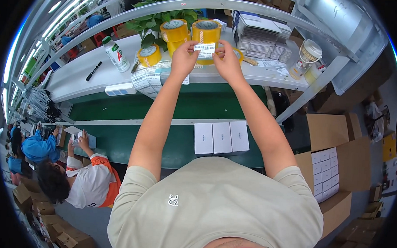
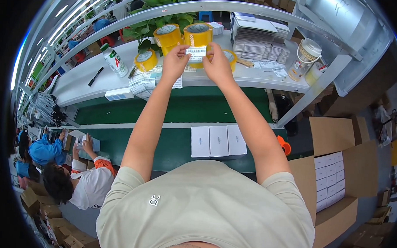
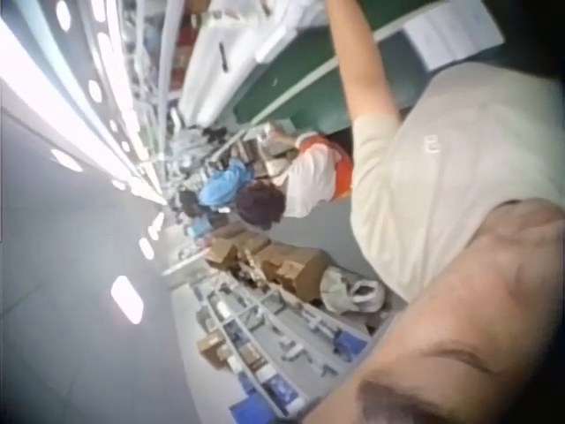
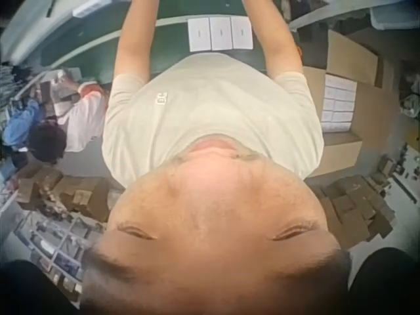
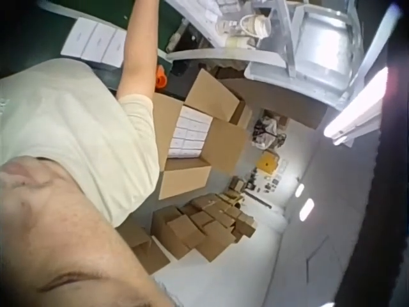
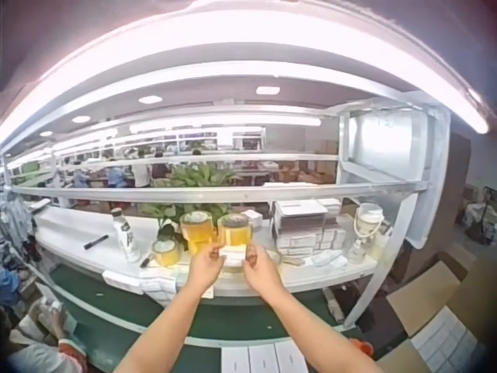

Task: The person packs product boxes from a conveyor belt into larger shipping cartons, then seals the cartons with a tape dispenser.

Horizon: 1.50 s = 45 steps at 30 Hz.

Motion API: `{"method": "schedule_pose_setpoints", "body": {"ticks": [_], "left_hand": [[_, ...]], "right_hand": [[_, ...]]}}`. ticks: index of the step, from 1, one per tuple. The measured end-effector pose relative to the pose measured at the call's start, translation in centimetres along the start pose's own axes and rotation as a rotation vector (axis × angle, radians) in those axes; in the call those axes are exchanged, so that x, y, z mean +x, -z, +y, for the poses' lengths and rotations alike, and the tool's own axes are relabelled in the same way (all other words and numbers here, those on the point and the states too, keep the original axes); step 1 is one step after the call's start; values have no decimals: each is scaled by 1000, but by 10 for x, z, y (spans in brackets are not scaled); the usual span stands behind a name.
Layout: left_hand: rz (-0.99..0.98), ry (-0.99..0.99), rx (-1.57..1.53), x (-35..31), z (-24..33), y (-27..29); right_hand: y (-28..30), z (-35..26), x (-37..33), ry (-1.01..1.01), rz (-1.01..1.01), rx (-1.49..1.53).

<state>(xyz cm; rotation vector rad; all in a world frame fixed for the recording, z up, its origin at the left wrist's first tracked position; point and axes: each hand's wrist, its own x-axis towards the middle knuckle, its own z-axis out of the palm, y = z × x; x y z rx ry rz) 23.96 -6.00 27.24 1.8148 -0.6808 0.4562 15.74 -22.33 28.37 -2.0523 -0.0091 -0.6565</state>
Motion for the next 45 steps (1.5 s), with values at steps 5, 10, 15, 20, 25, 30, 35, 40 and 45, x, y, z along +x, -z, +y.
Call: {"method": "schedule_pose_setpoints", "body": {"ticks": [5, 10, 15, 20, 25, 30, 35, 40, 45], "left_hand": [[20, 32, 7, -1, -1, 2], [31, 18, 69, 3, 4, 2], [-23, 48, 148, 7, 9, 3], [127, -156, 225, -17, -1, 15], [70, 92, 161, -136, 11, 10], [-372, 152, 352, -308, -41, -34], [-504, 3, 349, -388, -76, -23], [-526, -5, 232, -391, -92, -7], [-549, 71, 220, -419, -89, 3]], "right_hand": [[-2, 2, -3, 93, -43, 51], [-5, 9, -3, 116, -43, 39], [-5, 11, -4, 142, -38, -25], [-8, 7, -31, 419, 76, -211], [-17, 39, -111, 402, -227, -185], [-51, 164, -225, 351, -471, -609], [-65, 192, -244, 240, -568, -636], [-64, 183, -240, 258, -597, -642], [-64, 181, -239, 203, -621, -649]]}}
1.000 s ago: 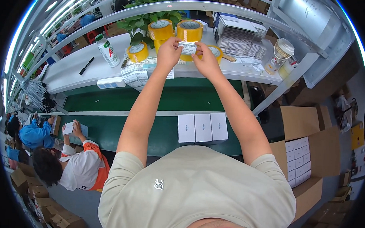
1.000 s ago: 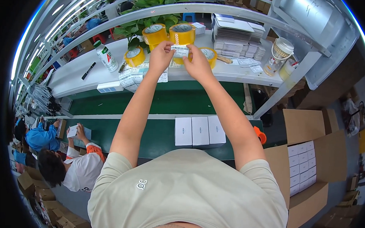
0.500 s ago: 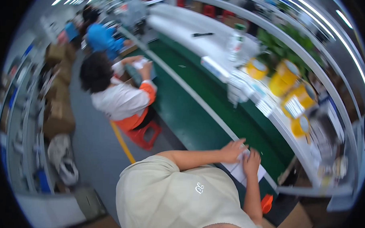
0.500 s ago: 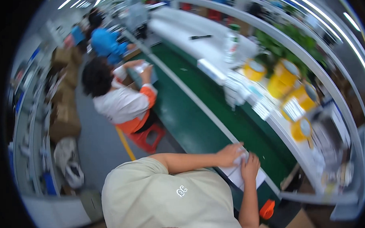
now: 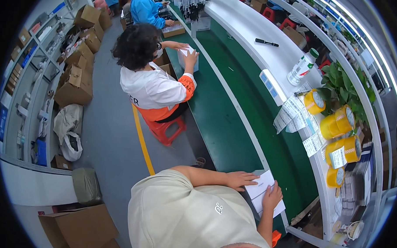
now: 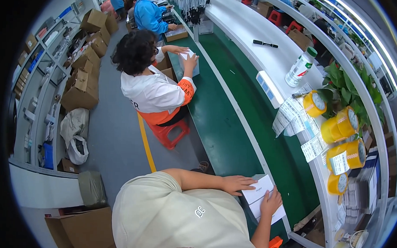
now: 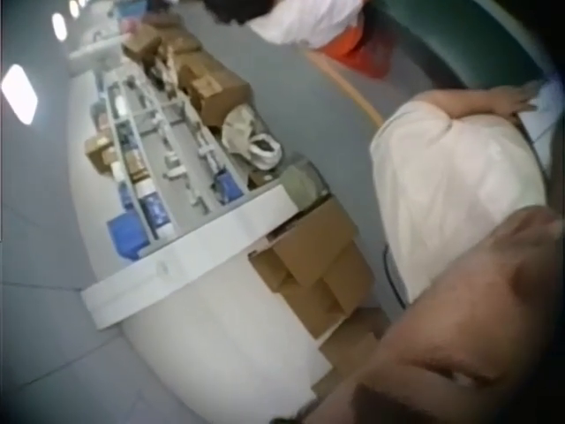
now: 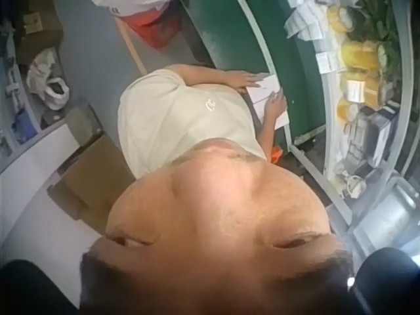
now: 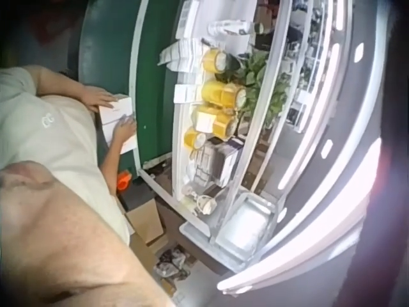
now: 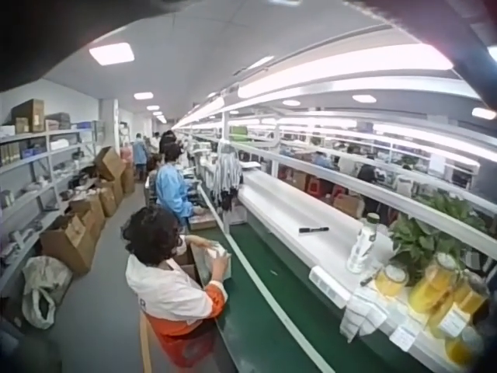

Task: The person packs product boxes from a conveyor belt into larger shipping cartons, then seals the cartons with a tape dispenser.

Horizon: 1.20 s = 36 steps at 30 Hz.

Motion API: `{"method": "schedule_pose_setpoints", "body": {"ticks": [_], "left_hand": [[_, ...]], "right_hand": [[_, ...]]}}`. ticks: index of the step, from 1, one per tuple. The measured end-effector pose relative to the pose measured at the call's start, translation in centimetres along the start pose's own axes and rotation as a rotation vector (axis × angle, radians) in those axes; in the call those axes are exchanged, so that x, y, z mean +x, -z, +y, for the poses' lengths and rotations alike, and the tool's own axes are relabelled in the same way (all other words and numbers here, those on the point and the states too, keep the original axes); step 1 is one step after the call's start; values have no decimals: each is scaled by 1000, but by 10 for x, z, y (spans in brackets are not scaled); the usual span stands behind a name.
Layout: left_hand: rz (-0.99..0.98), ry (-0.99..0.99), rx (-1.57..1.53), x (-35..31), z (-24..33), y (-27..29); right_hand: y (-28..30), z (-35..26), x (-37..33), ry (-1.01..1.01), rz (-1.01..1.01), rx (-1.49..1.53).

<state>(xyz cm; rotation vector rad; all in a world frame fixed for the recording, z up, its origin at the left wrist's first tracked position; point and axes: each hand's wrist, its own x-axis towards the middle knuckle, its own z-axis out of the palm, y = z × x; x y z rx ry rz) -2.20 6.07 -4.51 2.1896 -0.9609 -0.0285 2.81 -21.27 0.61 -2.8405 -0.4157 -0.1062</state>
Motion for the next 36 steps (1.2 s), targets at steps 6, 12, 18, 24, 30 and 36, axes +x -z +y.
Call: {"method": "schedule_pose_setpoints", "body": {"ticks": [6, 12, 18, 24, 30, 36], "left_hand": [[-238, 251, -158, -42, -35, -6], [-355, 463, -103, -114, -112, -29], [-190, 716, -282, -194, -178, -18], [-498, 1366, -131, -312, -229, 13], [-156, 1418, -110, -332, -222, 69], [271, 1371, -69, -348, -157, 23]], "right_hand": [[-1, -6, 4, 2, 3, 1], [-2, -7, 5, 5, 2, -17], [-4, -6, 6, -26, -20, -60], [-5, -9, 8, -20, -51, -104], [-4, -5, 3, -2, -27, -86], [-6, -4, -2, -8, 20, -73]]}}
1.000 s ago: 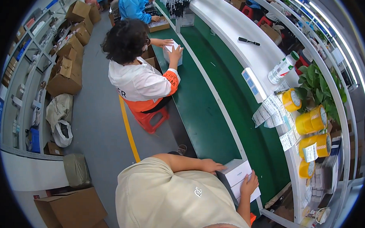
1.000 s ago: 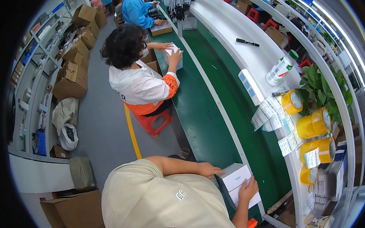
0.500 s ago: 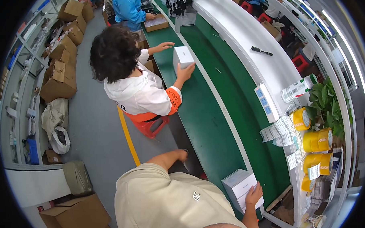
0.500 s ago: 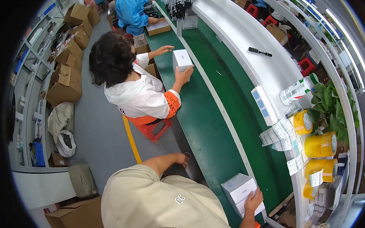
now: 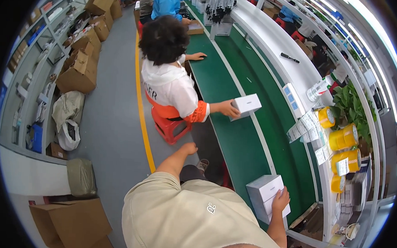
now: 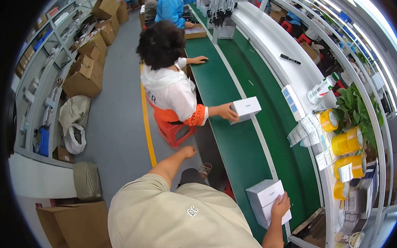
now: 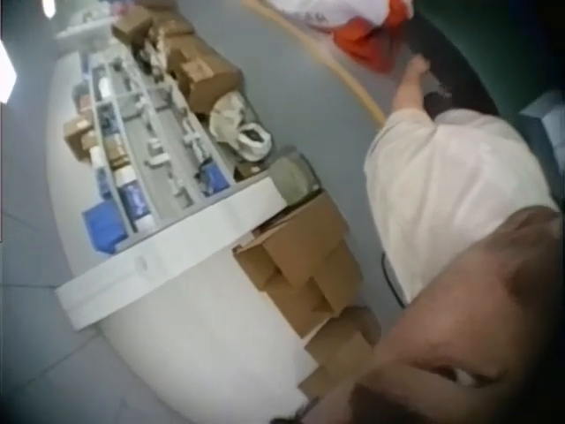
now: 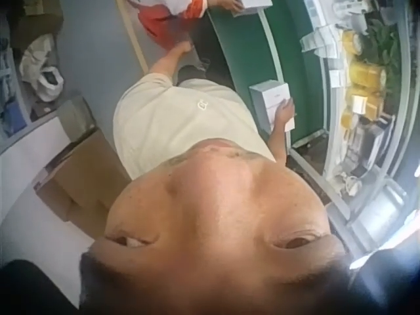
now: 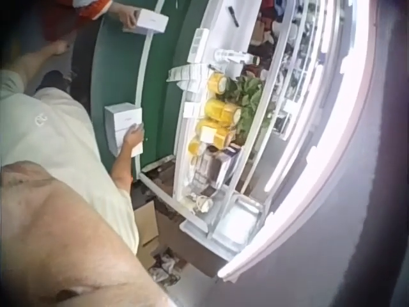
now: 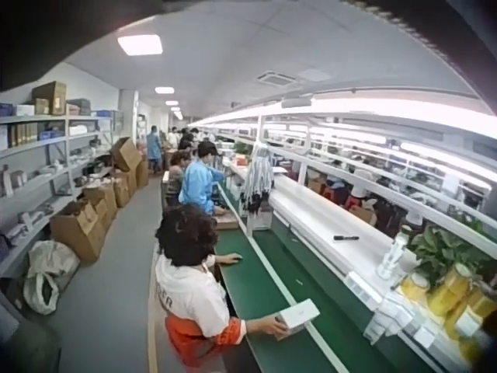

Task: The person packs product boxes from a conveyor belt into larger shipping cartons, then seals the cartons with a tape dispenser.

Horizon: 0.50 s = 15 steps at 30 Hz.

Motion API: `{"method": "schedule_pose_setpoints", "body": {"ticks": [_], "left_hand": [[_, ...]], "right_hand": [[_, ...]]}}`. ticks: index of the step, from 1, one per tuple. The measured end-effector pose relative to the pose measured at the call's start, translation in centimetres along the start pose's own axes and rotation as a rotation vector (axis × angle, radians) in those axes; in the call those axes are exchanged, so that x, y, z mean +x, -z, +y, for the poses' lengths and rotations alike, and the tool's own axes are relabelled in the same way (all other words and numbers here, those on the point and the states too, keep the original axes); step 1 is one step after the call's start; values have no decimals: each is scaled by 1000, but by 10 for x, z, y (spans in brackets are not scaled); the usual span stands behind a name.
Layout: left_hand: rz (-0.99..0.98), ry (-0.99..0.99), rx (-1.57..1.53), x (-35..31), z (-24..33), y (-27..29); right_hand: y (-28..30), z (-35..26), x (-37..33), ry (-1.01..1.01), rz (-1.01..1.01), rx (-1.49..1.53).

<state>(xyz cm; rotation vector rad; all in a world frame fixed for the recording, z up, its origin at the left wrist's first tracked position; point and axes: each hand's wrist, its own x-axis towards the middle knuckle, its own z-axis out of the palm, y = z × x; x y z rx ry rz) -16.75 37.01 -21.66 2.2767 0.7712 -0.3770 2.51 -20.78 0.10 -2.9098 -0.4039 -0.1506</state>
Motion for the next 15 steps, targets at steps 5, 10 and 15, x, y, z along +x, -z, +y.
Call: {"method": "schedule_pose_setpoints", "body": {"ticks": [5, 10, 15], "left_hand": [[-214, 17, 100, -100, -13, -106], [-111, 80, -145, -198, -48, -135], [-478, -33, 376, -256, -96, -87]], "right_hand": [[-4, 6, -4, -9, 38, 31], [-1, 3, -2, -12, 58, 58], [-4, 10, -7, -6, 74, 71]]}}
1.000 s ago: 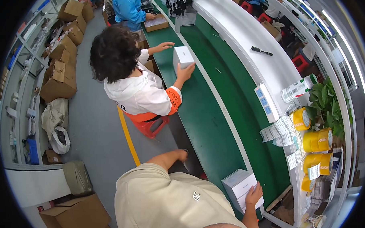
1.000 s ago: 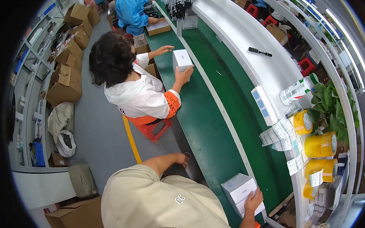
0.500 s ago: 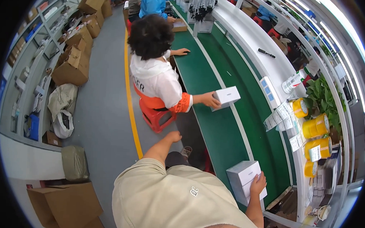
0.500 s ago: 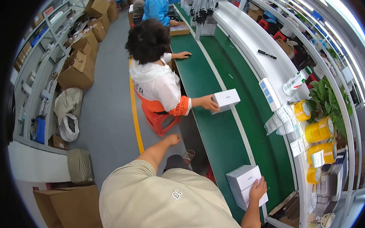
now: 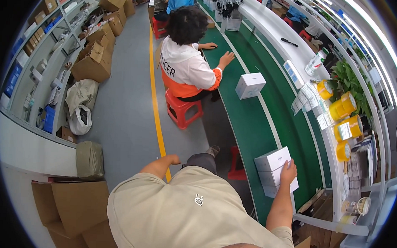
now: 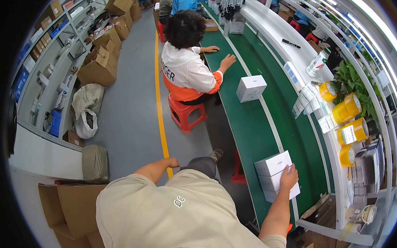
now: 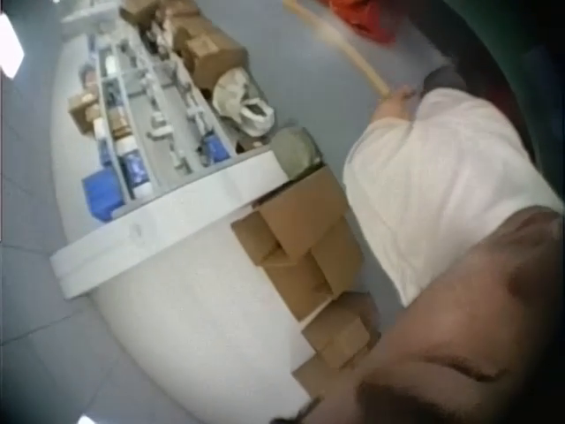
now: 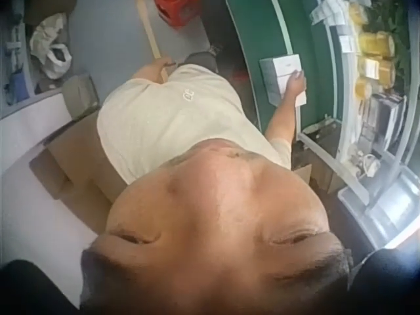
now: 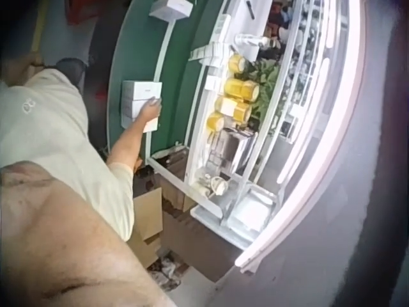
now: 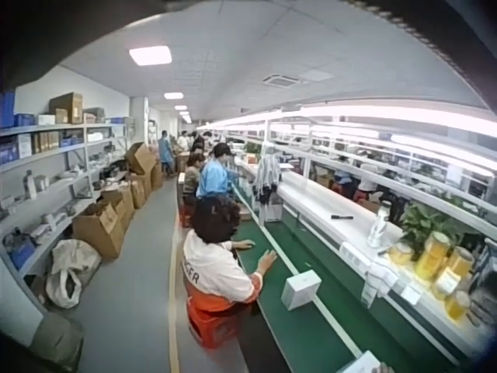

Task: The person packs product boxes from a conveyor belt into larger shipping cartons, then seals the cartons with a tape dispenser.

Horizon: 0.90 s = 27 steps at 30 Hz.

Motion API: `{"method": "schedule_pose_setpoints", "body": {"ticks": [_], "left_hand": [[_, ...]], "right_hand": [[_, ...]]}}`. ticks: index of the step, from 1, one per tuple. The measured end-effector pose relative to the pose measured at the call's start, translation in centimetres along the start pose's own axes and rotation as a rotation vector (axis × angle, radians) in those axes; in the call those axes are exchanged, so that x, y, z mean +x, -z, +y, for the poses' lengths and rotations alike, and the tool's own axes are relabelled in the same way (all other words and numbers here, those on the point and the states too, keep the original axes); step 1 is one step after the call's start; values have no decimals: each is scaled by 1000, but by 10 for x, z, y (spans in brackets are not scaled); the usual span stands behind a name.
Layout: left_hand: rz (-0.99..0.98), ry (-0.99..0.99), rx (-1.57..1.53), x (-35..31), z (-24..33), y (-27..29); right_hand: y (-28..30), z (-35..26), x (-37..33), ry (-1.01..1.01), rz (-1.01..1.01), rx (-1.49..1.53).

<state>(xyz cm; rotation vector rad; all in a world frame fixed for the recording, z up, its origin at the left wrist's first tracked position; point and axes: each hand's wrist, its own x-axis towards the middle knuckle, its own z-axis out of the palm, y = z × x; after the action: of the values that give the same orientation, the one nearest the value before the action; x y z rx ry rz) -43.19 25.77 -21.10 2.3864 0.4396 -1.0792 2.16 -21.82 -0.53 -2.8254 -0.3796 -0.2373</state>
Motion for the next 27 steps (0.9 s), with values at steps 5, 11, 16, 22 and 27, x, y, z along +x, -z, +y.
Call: {"method": "schedule_pose_setpoints", "body": {"ticks": [5, 11, 16, 22, 27], "left_hand": [[-85, 448, -381, -6, -3, -2], [214, 24, -272, 56, 58, 41], [500, -339, -271, 99, 173, 202], [916, -537, 97, 184, 217, 431], [1039, -294, 398, 222, 254, 551]], "right_hand": [[3, 3, -3, -18, -16, -6], [-1, 5, 4, 31, 51, 2], [2, 14, 2, 57, 148, 137], [-18, 16, 3, 17, 155, 152], [-4, 14, -9, -66, 154, 139]]}}
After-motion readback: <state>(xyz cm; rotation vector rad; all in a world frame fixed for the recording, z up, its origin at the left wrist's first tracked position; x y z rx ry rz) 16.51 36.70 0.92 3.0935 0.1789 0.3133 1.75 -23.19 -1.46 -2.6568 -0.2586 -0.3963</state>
